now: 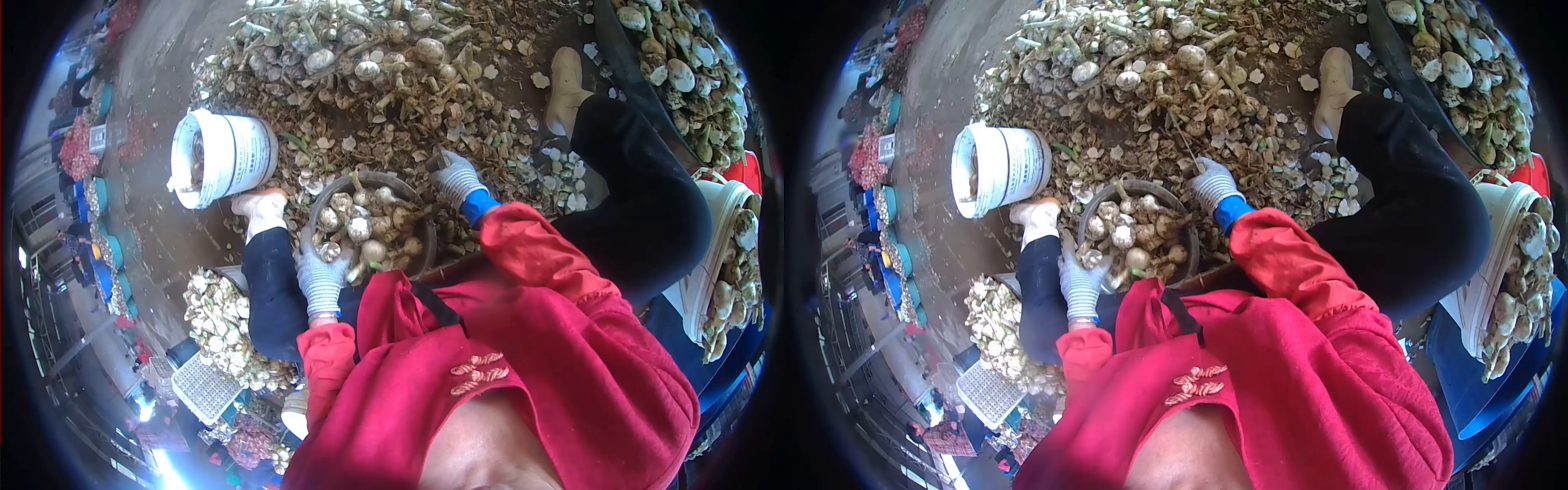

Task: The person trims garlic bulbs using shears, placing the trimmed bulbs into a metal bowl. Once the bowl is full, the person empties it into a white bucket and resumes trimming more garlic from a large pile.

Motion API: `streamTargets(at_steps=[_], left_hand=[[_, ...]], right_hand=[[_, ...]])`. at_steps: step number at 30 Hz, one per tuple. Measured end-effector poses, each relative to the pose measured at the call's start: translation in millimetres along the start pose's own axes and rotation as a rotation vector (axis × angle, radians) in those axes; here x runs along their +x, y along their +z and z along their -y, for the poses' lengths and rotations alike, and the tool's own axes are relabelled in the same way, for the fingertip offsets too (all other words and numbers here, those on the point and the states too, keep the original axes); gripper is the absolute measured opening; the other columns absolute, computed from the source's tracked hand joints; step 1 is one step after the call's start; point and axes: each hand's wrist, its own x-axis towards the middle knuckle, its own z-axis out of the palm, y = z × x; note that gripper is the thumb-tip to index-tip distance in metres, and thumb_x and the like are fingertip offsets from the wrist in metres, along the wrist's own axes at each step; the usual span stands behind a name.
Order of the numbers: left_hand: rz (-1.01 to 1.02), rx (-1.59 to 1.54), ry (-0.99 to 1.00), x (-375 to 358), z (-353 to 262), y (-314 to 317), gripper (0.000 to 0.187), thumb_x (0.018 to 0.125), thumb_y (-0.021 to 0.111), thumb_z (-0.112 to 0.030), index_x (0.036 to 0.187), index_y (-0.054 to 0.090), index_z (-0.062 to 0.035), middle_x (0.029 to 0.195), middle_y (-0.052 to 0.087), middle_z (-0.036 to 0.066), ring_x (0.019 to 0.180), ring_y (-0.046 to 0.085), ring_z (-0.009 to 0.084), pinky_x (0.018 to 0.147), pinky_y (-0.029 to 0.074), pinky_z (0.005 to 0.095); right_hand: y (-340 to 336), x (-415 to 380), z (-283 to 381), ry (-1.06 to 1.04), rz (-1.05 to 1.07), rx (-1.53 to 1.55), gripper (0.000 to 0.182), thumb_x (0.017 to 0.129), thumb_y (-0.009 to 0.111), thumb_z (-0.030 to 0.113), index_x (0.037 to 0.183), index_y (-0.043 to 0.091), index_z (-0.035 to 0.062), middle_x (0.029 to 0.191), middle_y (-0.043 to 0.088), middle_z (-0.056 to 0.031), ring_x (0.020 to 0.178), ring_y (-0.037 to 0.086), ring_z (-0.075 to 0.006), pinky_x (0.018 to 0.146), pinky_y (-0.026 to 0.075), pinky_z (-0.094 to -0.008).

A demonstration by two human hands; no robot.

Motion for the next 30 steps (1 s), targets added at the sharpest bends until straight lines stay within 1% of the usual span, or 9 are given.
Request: streamTargets(at_steps=[5, 8, 14, 17, 19, 24, 27, 29, 30], left_hand=[[-0.051, -0.809, 0.036, 125, -94, 43, 0.045, 0.076, 0.069, -0.011, 0.118, 0.057, 0.0012, 0.111, 0.061, 0.014, 0.104, 0.058, 0.0213, 0.090, 0.045, 0.0304], [-0.354, -0.156, 0.571, 196, -176, 55, 0.048, 0.069, 0.065, -0.006, 0.117, 0.056, -0.0084, 0.113, 0.057, 0.020, 0.106, 0.054, 0.0350, 0.093, 0.044, 0.0391], [0.056, 0.077, 0.463, 274, -212, 83, 0.050, 0.069, 0.066, -0.007, 0.116, 0.059, -0.0218, 0.116, 0.057, 0.019, 0.102, 0.057, 0.0370, 0.086, 0.047, 0.0420], [0.177, -0.609, 0.537, 246, -177, 90, 0.040, 0.075, 0.067, -0.008, 0.114, 0.059, -0.0075, 0.088, 0.064, 0.004, 0.079, 0.063, 0.0193, 0.067, 0.051, 0.0308], [0.432, -1.199, 0.173, 193, -162, 63, 0.043, 0.072, 0.077, -0.020, 0.108, 0.060, -0.0031, 0.098, 0.062, 0.005, 0.084, 0.058, 0.0136, 0.073, 0.049, 0.0281], [0.282, -1.647, 0.082, 95, -91, 46, 0.045, 0.076, 0.073, -0.023, 0.108, 0.057, 0.0047, 0.099, 0.060, 0.008, 0.090, 0.057, 0.0167, 0.084, 0.044, 0.0289], [0.376, -2.043, -0.048, 54, -91, 23, 0.026, 0.079, 0.065, -0.022, 0.090, 0.059, 0.0016, 0.097, 0.060, 0.015, 0.100, 0.056, 0.0285, 0.096, 0.042, 0.0444], [0.417, -2.129, -0.248, 43, -36, 46, 0.033, 0.083, 0.063, -0.024, 0.105, 0.056, -0.0001, 0.100, 0.060, 0.014, 0.095, 0.058, 0.0252, 0.094, 0.044, 0.0388], [0.266, -1.581, -0.045, 31, -16, 50, 0.036, 0.084, 0.063, -0.022, 0.111, 0.054, -0.0009, 0.102, 0.060, 0.013, 0.094, 0.059, 0.0230, 0.092, 0.045, 0.0361]], right_hand=[[14, 7, 3, -0.004, -0.096, 0.113, 0.018, 0.070, 0.070, 0.003, 0.087, 0.064, 0.0038, 0.076, 0.063, -0.0029, 0.070, 0.056, -0.0131, 0.068, 0.046, -0.0278], [13, 2, 19, 0.015, -0.086, 0.154, 0.019, 0.071, 0.068, 0.003, 0.089, 0.063, 0.0049, 0.078, 0.063, -0.0040, 0.072, 0.056, -0.0131, 0.069, 0.046, -0.0271], [7, 5, 37, 0.229, -0.002, 0.284, 0.024, 0.071, 0.068, 0.004, 0.094, 0.062, 0.0050, 0.082, 0.063, -0.0045, 0.071, 0.055, -0.0138, 0.066, 0.047, -0.0285], [7, 6, 37, 0.248, -0.010, 0.292, 0.024, 0.072, 0.067, 0.007, 0.095, 0.062, 0.0051, 0.083, 0.064, -0.0053, 0.072, 0.056, -0.0148, 0.066, 0.047, -0.0285], [10, 5, 33, 0.255, -0.025, 0.336, 0.022, 0.075, 0.066, 0.009, 0.096, 0.063, 0.0046, 0.084, 0.064, -0.0056, 0.073, 0.057, -0.0149, 0.067, 0.047, -0.0282], [12, -4, 40, 0.142, 0.029, 0.282, 0.029, 0.077, 0.067, 0.010, 0.104, 0.059, 0.0024, 0.083, 0.062, -0.0071, 0.065, 0.059, -0.0177, 0.053, 0.050, -0.0325], [18, -16, 41, -0.040, 0.094, 0.155, 0.024, 0.076, 0.069, 0.010, 0.099, 0.063, 0.0047, 0.082, 0.063, -0.0042, 0.070, 0.057, -0.0134, 0.063, 0.048, -0.0284], [21, -32, 50, -0.086, 0.197, 0.137, 0.021, 0.076, 0.071, 0.012, 0.095, 0.064, 0.0041, 0.083, 0.064, -0.0039, 0.073, 0.056, -0.0116, 0.068, 0.047, -0.0270], [26, -32, 44, -0.225, 0.223, -0.028, 0.020, 0.077, 0.071, 0.013, 0.093, 0.064, 0.0041, 0.083, 0.064, -0.0041, 0.075, 0.056, -0.0112, 0.070, 0.048, -0.0287]])
